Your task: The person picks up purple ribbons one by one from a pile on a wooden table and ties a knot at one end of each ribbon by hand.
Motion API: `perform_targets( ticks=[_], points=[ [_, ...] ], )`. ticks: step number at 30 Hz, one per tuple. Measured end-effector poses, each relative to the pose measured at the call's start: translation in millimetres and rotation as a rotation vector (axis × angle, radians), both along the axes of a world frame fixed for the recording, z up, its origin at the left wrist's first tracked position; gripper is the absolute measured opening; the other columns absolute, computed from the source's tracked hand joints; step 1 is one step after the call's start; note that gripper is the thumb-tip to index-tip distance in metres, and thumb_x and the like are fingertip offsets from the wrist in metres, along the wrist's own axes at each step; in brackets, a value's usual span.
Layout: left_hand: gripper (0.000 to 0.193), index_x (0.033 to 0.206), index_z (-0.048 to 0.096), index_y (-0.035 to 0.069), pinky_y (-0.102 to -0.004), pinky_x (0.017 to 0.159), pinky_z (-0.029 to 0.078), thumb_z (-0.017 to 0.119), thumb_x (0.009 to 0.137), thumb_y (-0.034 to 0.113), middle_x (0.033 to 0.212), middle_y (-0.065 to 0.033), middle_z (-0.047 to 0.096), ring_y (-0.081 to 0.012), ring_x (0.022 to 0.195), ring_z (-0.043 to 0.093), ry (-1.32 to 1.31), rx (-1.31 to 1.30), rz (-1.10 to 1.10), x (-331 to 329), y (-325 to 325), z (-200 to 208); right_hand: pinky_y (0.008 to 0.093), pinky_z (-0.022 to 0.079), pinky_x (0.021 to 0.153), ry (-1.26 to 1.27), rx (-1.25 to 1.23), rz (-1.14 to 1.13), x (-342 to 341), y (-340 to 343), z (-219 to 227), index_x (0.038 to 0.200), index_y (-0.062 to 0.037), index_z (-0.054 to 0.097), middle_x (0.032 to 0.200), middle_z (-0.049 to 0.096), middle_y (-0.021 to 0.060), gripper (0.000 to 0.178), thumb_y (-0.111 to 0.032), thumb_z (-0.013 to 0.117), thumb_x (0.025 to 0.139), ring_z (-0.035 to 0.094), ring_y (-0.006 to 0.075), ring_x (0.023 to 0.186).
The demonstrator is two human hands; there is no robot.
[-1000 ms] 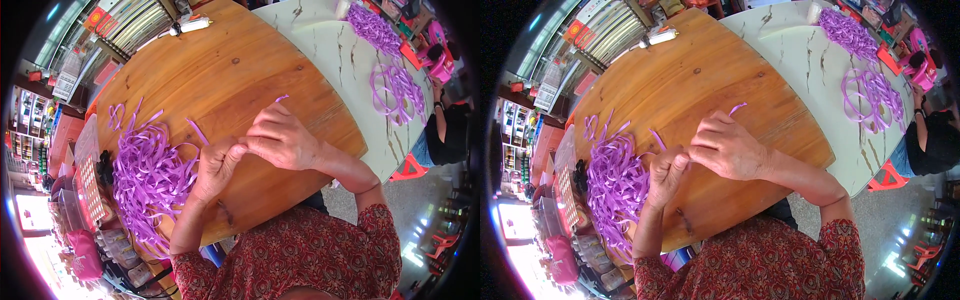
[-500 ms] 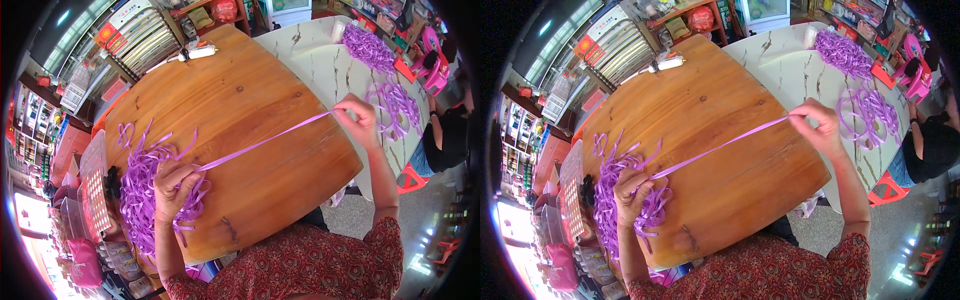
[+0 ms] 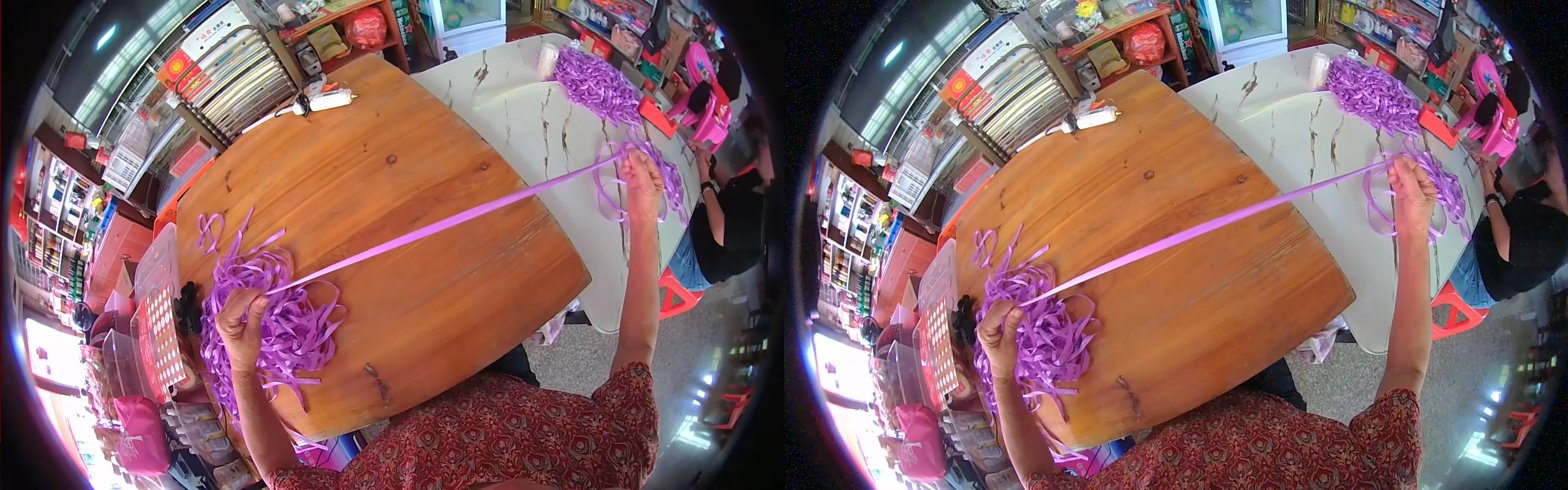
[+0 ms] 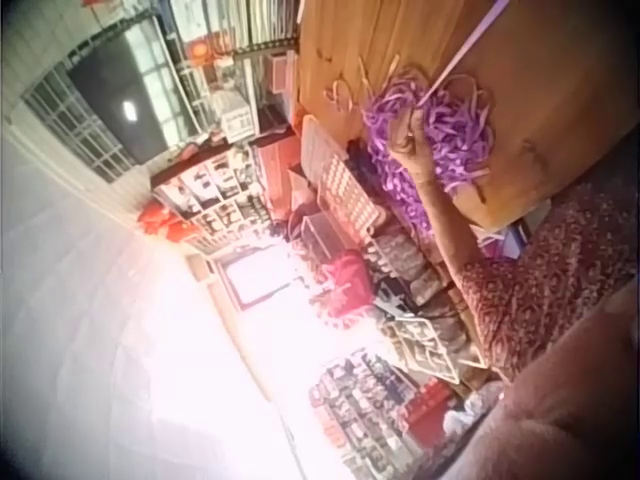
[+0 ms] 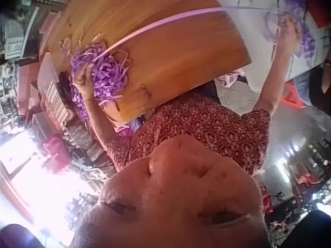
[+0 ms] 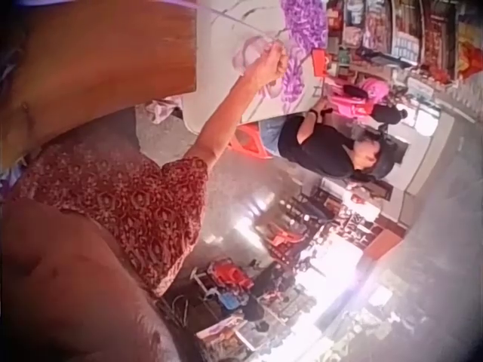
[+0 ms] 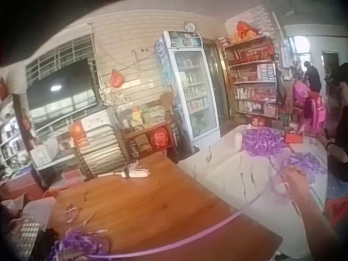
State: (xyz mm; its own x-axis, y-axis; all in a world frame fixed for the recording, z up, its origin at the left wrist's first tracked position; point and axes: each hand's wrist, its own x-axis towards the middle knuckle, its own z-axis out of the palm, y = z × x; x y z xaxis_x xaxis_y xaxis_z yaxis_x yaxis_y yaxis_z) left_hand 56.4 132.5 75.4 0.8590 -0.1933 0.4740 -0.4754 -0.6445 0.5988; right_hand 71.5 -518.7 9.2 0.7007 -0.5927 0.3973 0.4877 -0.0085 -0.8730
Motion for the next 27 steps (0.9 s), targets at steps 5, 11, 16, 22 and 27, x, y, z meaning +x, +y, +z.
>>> perform_targets(
  ticks=[5,11,16,22,27],
  points=[
    [0.01,0.092,0.067,0.002,-0.0243,0.066,0.044,0.065,0.085,0.009,0.074,-0.0043,0.062,-0.0104,0.07,0.055,0.172,-0.39,0.101,-4,17,-25,0.0229,0.046,0.076,-0.03,0.118,0.093,1,19,3,0.096,-0.0028,0.065,0.082,0.062,0.0007,0.012,-0.012,0.063,0.088,0.059,0.0093,0.079],
    [0.011,0.097,0.062,0.005,-0.0296,0.072,0.052,0.06,0.09,0.013,0.085,-0.0075,0.065,-0.0168,0.077,0.063,0.317,-1.141,0.01,5,2,-50,0.0332,0.047,0.085,-0.161,0.477,0.466,8,50,22,0.107,-0.0025,0.06,0.096,0.063,0.0057,0.02,-0.014,0.059,0.09,0.059,0.0149,0.09],
    [0.014,0.102,0.057,0.001,-0.0427,0.1,0.045,0.048,0.095,0.01,0.11,-0.0138,0.06,-0.0262,0.108,0.057,0.353,-1.564,-0.235,15,-8,-51,0.0342,0.042,0.088,-0.234,0.838,0.568,13,85,42,0.111,0.0011,0.054,0.102,0.057,0.0071,0.023,-0.013,0.054,0.093,0.053,0.0165,0.097],
    [0.015,0.102,0.054,0.001,-0.0306,0.081,0.047,0.05,0.095,0.013,0.09,-0.0041,0.053,-0.0155,0.081,0.051,0.291,-1.796,-0.404,29,-12,-43,0.0295,0.038,0.07,-0.41,0.99,0.877,24,106,40,0.108,0.0003,0.054,0.08,0.045,0.0016,0.02,-0.014,0.053,0.094,0.041,0.0123,0.073],
    [0.018,0.106,0.058,0.003,-0.0205,0.059,0.034,0.059,0.091,0.012,0.067,0.004,0.044,-0.0056,0.055,0.035,0.263,-1.407,-0.422,27,-49,-26,0.0218,0.034,0.06,-0.245,0.784,0.947,31,120,25,0.108,0.001,0.055,0.08,0.046,0.0005,0.023,-0.017,0.053,0.094,0.038,0.0091,0.07]
  ],
)
